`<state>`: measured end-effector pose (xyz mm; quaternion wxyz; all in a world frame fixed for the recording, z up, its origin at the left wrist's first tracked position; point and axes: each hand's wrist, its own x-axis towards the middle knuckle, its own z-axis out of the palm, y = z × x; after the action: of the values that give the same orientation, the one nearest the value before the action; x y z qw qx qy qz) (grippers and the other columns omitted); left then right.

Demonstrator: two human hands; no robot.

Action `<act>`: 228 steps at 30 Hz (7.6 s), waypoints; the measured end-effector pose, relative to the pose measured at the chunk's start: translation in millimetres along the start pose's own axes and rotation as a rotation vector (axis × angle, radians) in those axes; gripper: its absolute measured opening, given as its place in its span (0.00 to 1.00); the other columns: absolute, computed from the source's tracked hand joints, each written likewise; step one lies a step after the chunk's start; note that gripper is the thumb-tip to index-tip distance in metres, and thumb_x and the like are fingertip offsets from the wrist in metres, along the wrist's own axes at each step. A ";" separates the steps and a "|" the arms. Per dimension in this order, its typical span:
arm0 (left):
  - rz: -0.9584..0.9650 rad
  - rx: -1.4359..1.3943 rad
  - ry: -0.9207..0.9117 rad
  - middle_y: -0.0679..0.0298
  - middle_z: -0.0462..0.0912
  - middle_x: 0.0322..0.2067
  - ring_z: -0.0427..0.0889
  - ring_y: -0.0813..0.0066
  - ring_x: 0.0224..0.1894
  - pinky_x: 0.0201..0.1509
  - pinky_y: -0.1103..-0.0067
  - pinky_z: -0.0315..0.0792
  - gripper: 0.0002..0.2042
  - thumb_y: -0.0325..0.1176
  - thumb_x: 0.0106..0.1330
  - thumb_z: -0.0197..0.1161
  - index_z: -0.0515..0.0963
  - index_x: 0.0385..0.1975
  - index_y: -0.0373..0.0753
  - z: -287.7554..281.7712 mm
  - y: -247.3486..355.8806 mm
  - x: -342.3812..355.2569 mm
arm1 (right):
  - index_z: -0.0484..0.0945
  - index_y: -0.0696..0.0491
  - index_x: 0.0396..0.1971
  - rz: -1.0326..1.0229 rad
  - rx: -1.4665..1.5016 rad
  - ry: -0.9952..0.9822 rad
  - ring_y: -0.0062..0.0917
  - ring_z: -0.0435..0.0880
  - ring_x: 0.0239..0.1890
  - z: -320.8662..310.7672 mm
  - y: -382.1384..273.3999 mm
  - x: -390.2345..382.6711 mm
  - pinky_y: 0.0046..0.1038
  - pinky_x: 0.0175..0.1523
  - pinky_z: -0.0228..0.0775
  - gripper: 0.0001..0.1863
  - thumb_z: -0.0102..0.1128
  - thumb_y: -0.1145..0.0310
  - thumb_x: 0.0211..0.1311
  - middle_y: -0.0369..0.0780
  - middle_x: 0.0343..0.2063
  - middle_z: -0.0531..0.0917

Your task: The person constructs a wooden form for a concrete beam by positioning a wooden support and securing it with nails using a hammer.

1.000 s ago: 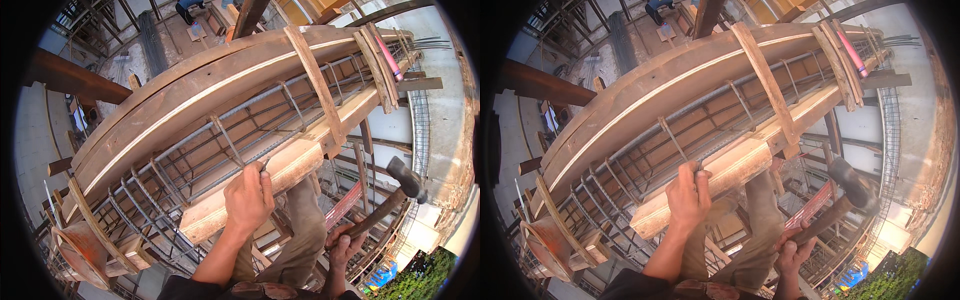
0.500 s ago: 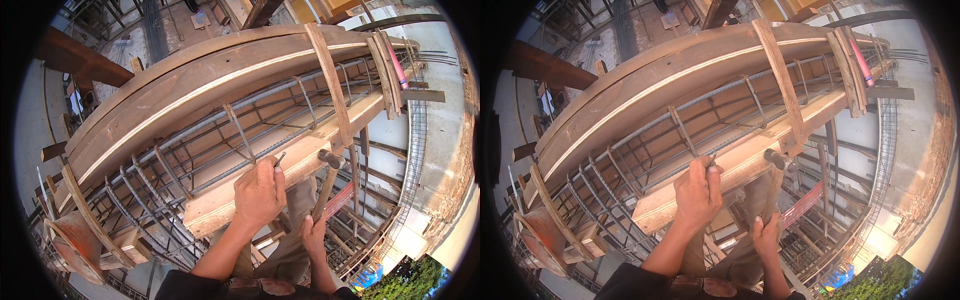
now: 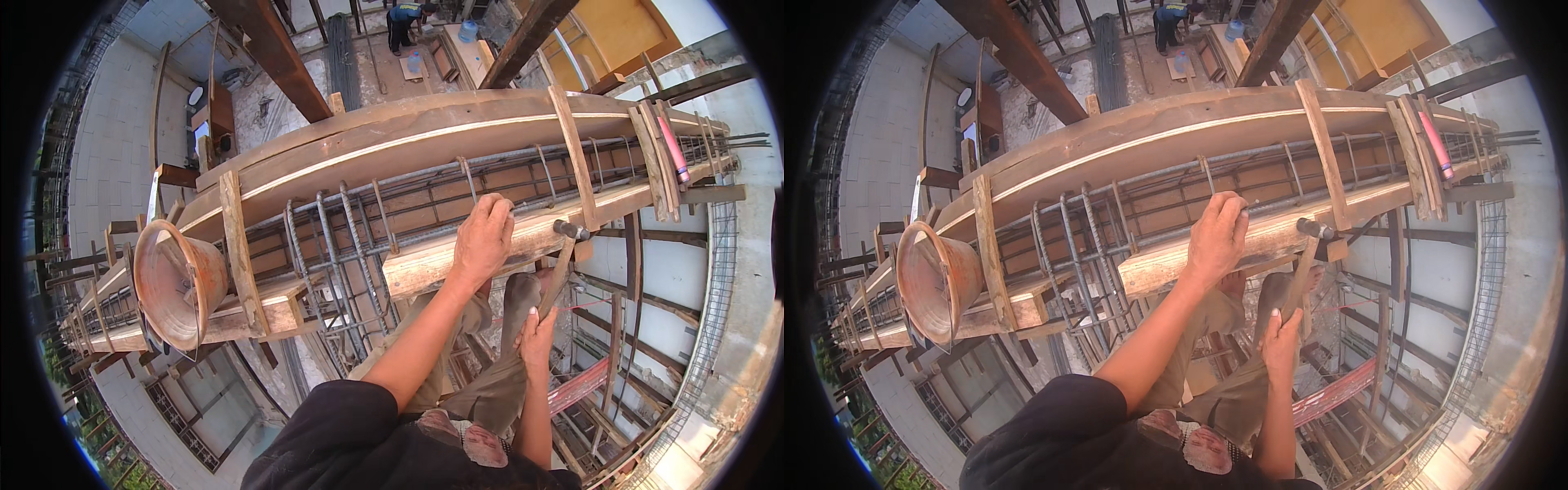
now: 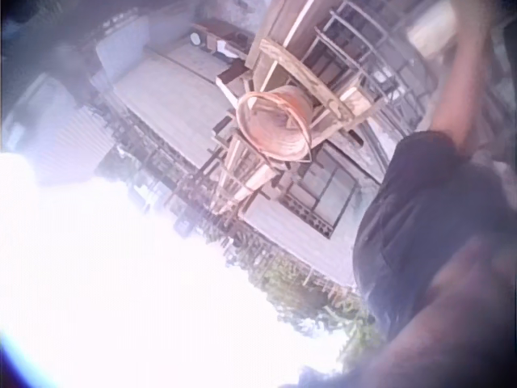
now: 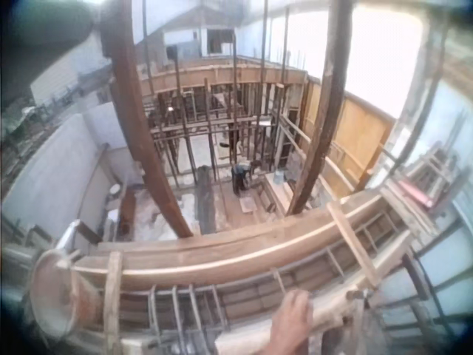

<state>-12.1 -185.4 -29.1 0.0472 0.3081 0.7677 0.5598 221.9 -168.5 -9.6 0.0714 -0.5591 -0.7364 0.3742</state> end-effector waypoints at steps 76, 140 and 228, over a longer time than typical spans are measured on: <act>-0.126 -0.242 -0.337 0.66 0.90 0.31 0.82 0.86 0.32 0.39 0.82 0.75 0.07 0.32 0.65 0.72 0.88 0.39 0.37 75.5 40.3 -1.9 | 0.74 0.53 0.52 -0.571 -0.080 0.085 0.49 0.86 0.32 -101.1 -5.3 -47.7 0.44 0.35 0.79 0.20 0.59 0.53 0.73 0.49 0.35 0.85; 0.062 0.755 -0.704 0.51 0.83 0.48 0.83 0.53 0.54 0.57 0.64 0.78 0.33 0.51 0.50 0.76 0.74 0.50 0.35 3.5 31.9 -6.9 | 0.70 0.57 0.38 -0.929 -0.095 0.127 0.52 0.82 0.28 -123.5 -18.3 -28.5 0.45 0.31 0.73 0.21 0.64 0.53 0.70 0.51 0.26 0.82; 0.004 0.554 -0.613 0.60 0.80 0.40 0.81 0.63 0.45 0.46 0.68 0.74 0.34 0.45 0.43 0.81 0.74 0.48 0.38 5.7 15.8 -10.1 | 0.74 0.59 0.50 -0.044 -0.232 -0.093 0.58 0.84 0.34 -38.6 64.9 -11.7 0.46 0.40 0.75 0.20 0.64 0.60 0.67 0.56 0.29 0.83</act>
<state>5.0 -183.1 -19.9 0.1877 0.4633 0.8391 0.2144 296.4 -154.4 -19.5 -0.0200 -0.5293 -0.7894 0.3104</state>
